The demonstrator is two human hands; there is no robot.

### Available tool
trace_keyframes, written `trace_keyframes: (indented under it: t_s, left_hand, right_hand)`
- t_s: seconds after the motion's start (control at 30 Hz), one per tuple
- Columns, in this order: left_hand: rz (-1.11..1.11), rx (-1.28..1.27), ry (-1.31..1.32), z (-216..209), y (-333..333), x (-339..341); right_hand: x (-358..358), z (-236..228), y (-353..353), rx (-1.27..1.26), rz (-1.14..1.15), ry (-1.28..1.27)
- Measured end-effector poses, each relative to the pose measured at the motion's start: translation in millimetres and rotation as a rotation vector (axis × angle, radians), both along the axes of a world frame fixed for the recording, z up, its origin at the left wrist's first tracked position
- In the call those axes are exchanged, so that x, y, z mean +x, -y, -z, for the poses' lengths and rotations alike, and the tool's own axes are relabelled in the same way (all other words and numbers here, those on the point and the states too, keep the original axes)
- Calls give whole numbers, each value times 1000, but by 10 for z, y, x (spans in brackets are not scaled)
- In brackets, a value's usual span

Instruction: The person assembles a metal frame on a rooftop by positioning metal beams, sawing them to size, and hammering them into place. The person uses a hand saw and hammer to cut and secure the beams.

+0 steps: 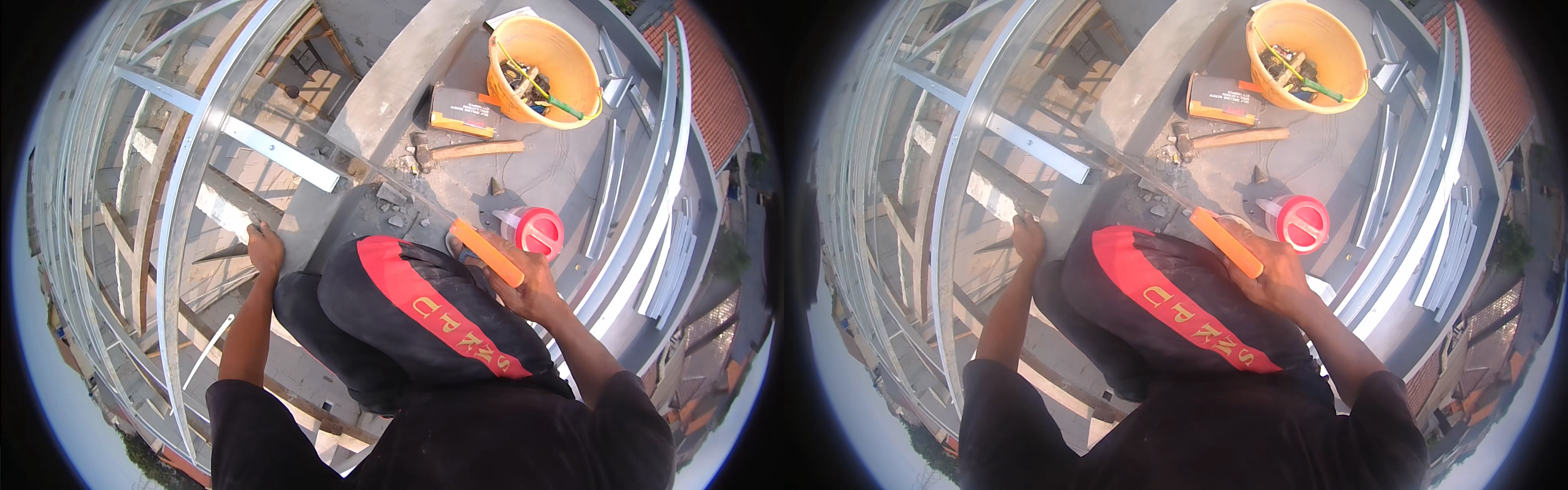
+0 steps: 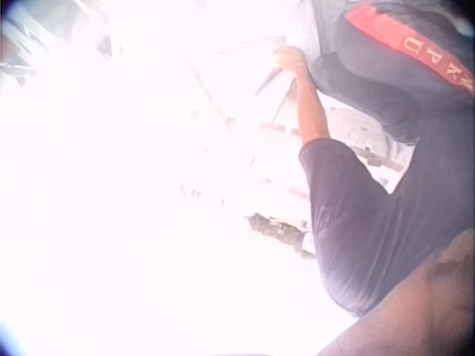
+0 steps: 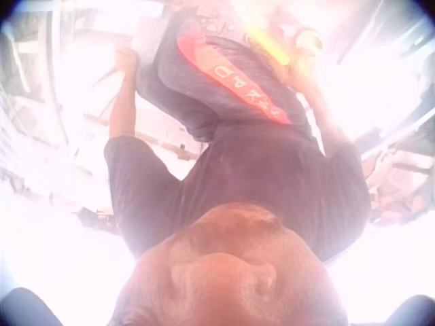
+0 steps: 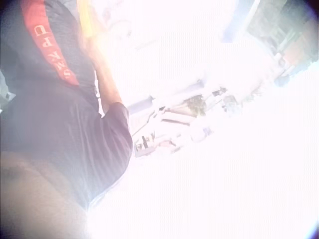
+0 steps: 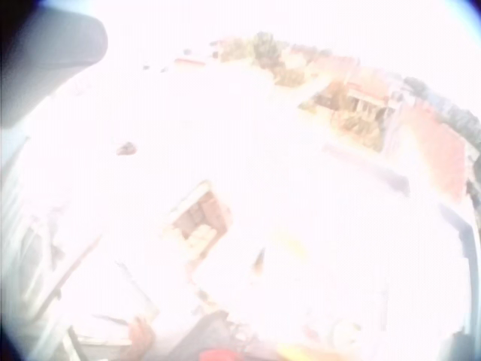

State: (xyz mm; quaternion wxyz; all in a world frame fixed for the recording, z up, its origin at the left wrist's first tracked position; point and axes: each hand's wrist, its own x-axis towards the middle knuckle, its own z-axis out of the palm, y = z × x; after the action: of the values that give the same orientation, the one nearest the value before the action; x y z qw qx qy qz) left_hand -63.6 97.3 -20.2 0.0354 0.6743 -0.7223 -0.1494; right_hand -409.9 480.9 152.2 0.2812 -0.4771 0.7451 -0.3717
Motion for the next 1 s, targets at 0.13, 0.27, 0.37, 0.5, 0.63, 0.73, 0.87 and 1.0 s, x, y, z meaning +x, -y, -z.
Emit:
trace_keyframes:
  t_s: [0.13,0.27,0.37,0.5,0.63,0.73,0.87,1.0]
  left_hand:
    - [-6,-23,-22,62,-18,51]
    - [14,-28,-14,-31,-63,-51]
    - [51,-48,-14,25,-50,-6]
    - [22,-21,-1,65,-53,86]
    - [16,-72,16,13,-56,-13]
    - [-8,-32,-21,-7,-67,-72]
    - [-18,-34,-37,3,-191,56]
    - [-21,-13,-41,-179,-118,-212]
  right_hand:
    - [101,388,318,-54,-46,16]
    - [148,770,587,85,-49,72]
    - [138,858,699,192,-69,56]
    - [225,1038,405,68,-64,-34]
    - [326,1199,480,39,-34,-102]
    - [506,1320,1255,165,-2,7]
    - [437,1157,982,126,6,35]
    - [252,983,652,69,22,59]
